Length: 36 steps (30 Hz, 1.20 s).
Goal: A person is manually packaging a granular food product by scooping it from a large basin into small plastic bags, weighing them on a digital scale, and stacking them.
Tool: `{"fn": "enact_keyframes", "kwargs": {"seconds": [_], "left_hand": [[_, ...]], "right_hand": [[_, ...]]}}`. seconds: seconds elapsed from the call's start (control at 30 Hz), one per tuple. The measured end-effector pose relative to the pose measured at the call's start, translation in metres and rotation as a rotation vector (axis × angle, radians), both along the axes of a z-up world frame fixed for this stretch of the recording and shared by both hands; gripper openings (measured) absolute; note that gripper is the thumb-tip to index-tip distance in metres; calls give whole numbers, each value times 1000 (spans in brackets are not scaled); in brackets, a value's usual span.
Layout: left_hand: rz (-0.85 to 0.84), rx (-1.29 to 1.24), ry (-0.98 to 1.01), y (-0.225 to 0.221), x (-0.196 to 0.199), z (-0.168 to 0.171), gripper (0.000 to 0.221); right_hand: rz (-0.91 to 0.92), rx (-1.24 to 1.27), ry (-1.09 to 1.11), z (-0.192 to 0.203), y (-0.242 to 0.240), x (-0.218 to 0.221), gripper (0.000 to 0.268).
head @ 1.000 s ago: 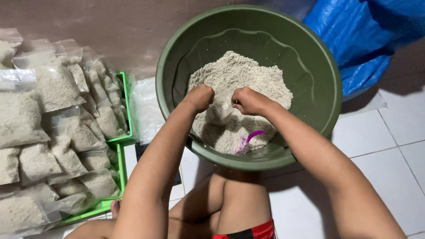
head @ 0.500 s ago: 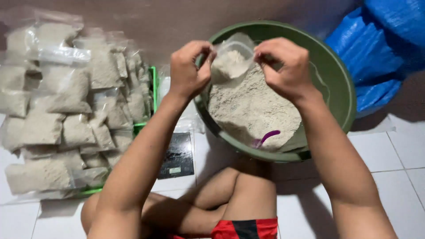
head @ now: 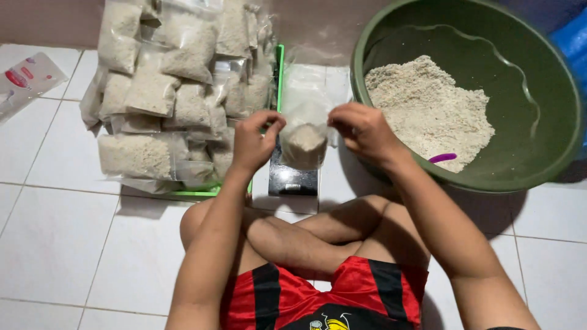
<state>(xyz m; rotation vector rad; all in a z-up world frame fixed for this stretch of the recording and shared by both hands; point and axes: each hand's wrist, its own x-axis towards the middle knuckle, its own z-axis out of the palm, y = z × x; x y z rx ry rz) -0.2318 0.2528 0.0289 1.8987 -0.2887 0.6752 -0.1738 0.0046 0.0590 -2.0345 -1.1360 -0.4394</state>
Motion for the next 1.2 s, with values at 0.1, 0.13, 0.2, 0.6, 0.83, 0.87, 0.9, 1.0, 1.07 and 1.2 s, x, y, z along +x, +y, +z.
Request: {"fn": "enact_keyframes", "kwargs": {"seconds": [0.1, 0.13, 0.2, 0.6, 0.83, 0.87, 0.9, 1.0, 1.07, 1.2], "left_hand": [[11, -6, 123, 8, -10, -76, 6], [15, -9, 126, 7, -14, -94, 6], [16, -18, 230, 8, -21, -130, 12], [-27, 12, 293, 2, -24, -149, 26], [-34, 14, 240, 3, -28, -146, 34], [-38, 11, 233, 3, -28, -147, 35], [-43, 8, 227, 2, -29, -148, 36], [-36, 62, 213, 7, -25, -149, 42], [-18, 74, 214, 7, -27, -149, 44], [14, 58, 205, 6, -27, -149, 52]], "right_hand": [[-42, -32, 35, -54, 3, -22, 11], [-38, -36, 38, -65, 5, -28, 11], [-98, -132, -63, -85, 8, -37, 11], [-149, -293, 93, -107, 15, -50, 18], [-136, -321, 85, -101, 15, -45, 13], [-122, -314, 81, -103, 14, -43, 13], [-108, -306, 77, -104, 14, -41, 13], [-123, -348, -2, -101, 12, -38, 10], [-133, -360, 0, -97, 12, -39, 7], [-121, -403, 88, -93, 11, -36, 8]]}}
